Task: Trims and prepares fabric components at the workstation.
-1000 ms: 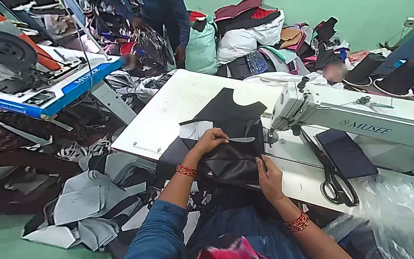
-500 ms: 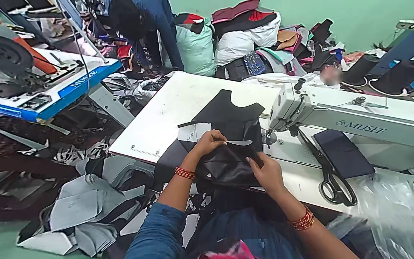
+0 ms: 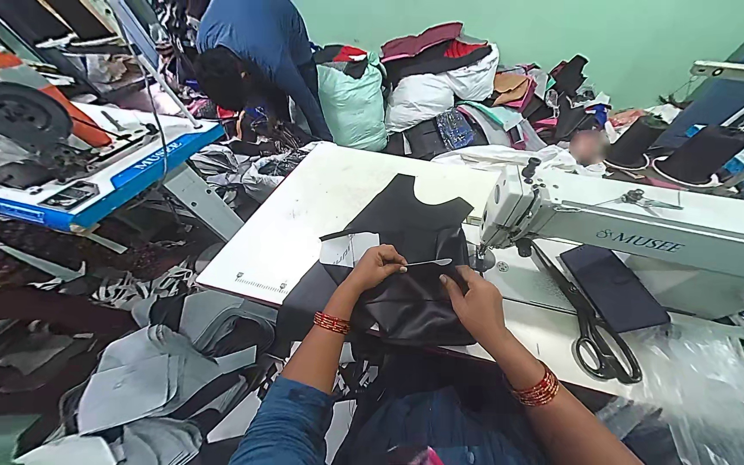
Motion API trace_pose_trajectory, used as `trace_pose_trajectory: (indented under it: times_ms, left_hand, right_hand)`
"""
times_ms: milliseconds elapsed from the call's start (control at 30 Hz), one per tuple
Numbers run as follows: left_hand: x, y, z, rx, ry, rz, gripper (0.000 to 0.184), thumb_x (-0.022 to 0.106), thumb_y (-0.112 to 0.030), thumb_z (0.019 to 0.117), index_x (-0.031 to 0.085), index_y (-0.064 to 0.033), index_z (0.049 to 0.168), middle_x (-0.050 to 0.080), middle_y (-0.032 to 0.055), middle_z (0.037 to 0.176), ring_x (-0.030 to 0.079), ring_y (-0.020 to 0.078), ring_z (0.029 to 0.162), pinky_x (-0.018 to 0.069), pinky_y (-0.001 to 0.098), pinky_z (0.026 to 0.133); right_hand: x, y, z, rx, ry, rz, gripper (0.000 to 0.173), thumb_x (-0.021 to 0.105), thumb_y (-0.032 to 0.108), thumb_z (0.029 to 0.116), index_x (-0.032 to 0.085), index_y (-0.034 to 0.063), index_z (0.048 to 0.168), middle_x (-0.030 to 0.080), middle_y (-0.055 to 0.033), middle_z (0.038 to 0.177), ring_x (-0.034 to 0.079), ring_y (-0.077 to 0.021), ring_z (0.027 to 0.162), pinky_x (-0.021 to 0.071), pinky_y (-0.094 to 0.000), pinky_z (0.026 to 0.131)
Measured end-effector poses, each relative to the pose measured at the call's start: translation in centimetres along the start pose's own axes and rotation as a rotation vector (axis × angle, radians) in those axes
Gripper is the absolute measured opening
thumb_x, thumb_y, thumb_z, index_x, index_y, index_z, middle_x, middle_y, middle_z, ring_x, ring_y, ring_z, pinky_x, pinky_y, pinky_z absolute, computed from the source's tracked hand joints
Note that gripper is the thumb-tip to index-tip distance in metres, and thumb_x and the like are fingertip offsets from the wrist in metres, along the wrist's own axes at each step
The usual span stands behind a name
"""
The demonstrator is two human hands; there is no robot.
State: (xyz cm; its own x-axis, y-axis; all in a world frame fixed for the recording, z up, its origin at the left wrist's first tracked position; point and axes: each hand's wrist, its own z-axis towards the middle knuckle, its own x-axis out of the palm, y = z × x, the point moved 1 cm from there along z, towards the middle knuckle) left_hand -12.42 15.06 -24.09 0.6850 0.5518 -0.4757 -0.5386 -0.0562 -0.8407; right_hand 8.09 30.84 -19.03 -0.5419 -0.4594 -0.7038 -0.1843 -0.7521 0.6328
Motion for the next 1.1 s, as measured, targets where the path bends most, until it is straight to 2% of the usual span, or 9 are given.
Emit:
trace_pose_trajectory:
  times_ms: [33,67,200,267,467,600,833,967,1100]
  left_hand:
    - [0.0,0.0,0.0,0.003,-0.003,-0.003,0.009,0.072,-0.006,0.0898,0.077,0.001,0.093,0.07,0.0052,0.089,0.062,0.0084,0.092,0.05,0.0287,0.09]
    - [0.0,0.0,-0.1,0.005,-0.003,-0.008,0.01,0.072,-0.007,0.0902,0.077,0.0015,0.093,0.07,0.0055,0.09,0.062,0.0082,0.092,0.0499,0.0286,0.09]
    - [0.0,0.0,-0.1,0.023,-0.01,-0.033,0.012,0.071,-0.008,0.0909,0.077,0.0025,0.094,0.071,0.0053,0.091,0.062,0.0051,0.094,0.0486,0.0253,0.091]
    - [0.0,0.1,-0.1,0.032,-0.002,-0.033,0.013,0.071,-0.008,0.0912,0.077,0.0023,0.095,0.07,0.0054,0.092,0.062,0.005,0.094,0.0483,0.0249,0.092]
    - [0.0,0.1,-0.1,0.031,0.009,-0.011,0.014,0.071,-0.009,0.0914,0.077,0.0018,0.096,0.071,0.0067,0.093,0.062,0.0069,0.096,0.0478,0.0263,0.093]
    - [0.0,0.1,-0.1,0.042,0.008,-0.005,0.014,0.071,-0.01,0.0916,0.077,0.0016,0.096,0.071,0.0066,0.092,0.062,0.0065,0.095,0.0479,0.0255,0.093]
    - [0.1,0.0,-0.1,0.003,0.005,-0.026,0.014,0.071,-0.01,0.0915,0.077,0.0019,0.096,0.069,0.0058,0.091,0.061,0.0059,0.093,0.0481,0.0257,0.09]
    - [0.1,0.1,0.0,0.015,0.014,-0.001,0.015,0.07,-0.011,0.0922,0.077,0.0017,0.096,0.069,0.0064,0.091,0.061,0.0069,0.093,0.0477,0.0259,0.09]
    - [0.0,-0.3,-0.1,0.004,0.035,0.071,0.02,0.068,-0.015,0.0947,0.077,0.0021,0.099,0.07,0.012,0.097,0.062,0.0159,0.1,0.0472,0.0334,0.096]
  right_hand:
    - [-0.1,0.0,0.4,0.011,0.02,0.044,0.033,0.063,0.028,0.0992,0.072,0.0002,0.115,0.075,-0.0161,0.096,0.073,-0.0322,0.087,0.0561,-0.0551,0.077]
    - [-0.1,0.0,0.8,0.008,0.017,0.079,0.032,0.064,0.027,0.099,0.072,0.0005,0.116,0.075,-0.0155,0.097,0.073,-0.0309,0.088,0.0562,-0.0539,0.079]
    - [0.5,-0.4,1.1,-0.091,-0.115,0.097,0.035,0.06,0.033,0.1006,0.073,0.0023,0.091,0.065,-0.0072,0.068,0.061,-0.0187,0.059,0.0486,-0.0398,0.057]
    - [0.7,-0.6,1.1,-0.114,-0.15,0.09,0.04,0.056,0.034,0.1033,0.071,0.0017,0.085,0.061,-0.0067,0.064,0.057,-0.0175,0.055,0.0457,-0.0381,0.054]
    - [0.2,-1.2,0.9,-0.106,-0.143,0.231,0.024,0.063,0.023,0.0993,0.077,0.0037,0.103,0.076,-0.0072,0.09,0.071,-0.0115,0.076,0.0583,-0.0307,0.072]
    - [-0.6,-1.0,0.8,-0.083,-0.128,0.195,0.022,0.067,0.026,0.0962,0.078,0.0071,0.099,0.076,-0.0048,0.087,0.072,-0.0126,0.078,0.0586,-0.034,0.073]
    - [-2.5,-0.3,0.7,-0.102,0.006,0.076,0.028,0.058,0.025,0.1024,0.078,0.0066,0.106,0.078,-0.0103,0.094,0.075,-0.0255,0.087,0.0578,-0.0508,0.078]
    - [-1.8,-0.6,0.8,-0.232,-0.133,-0.007,0.025,0.06,0.022,0.0987,0.079,0.0071,0.096,0.076,-0.0084,0.084,0.073,-0.0249,0.08,0.057,-0.0454,0.069]
    - [-1.7,-0.6,0.9,-0.316,-0.182,-0.065,0.023,0.059,0.02,0.0981,0.078,0.0071,0.092,0.073,-0.0088,0.084,0.071,-0.028,0.085,0.0559,-0.0433,0.068]
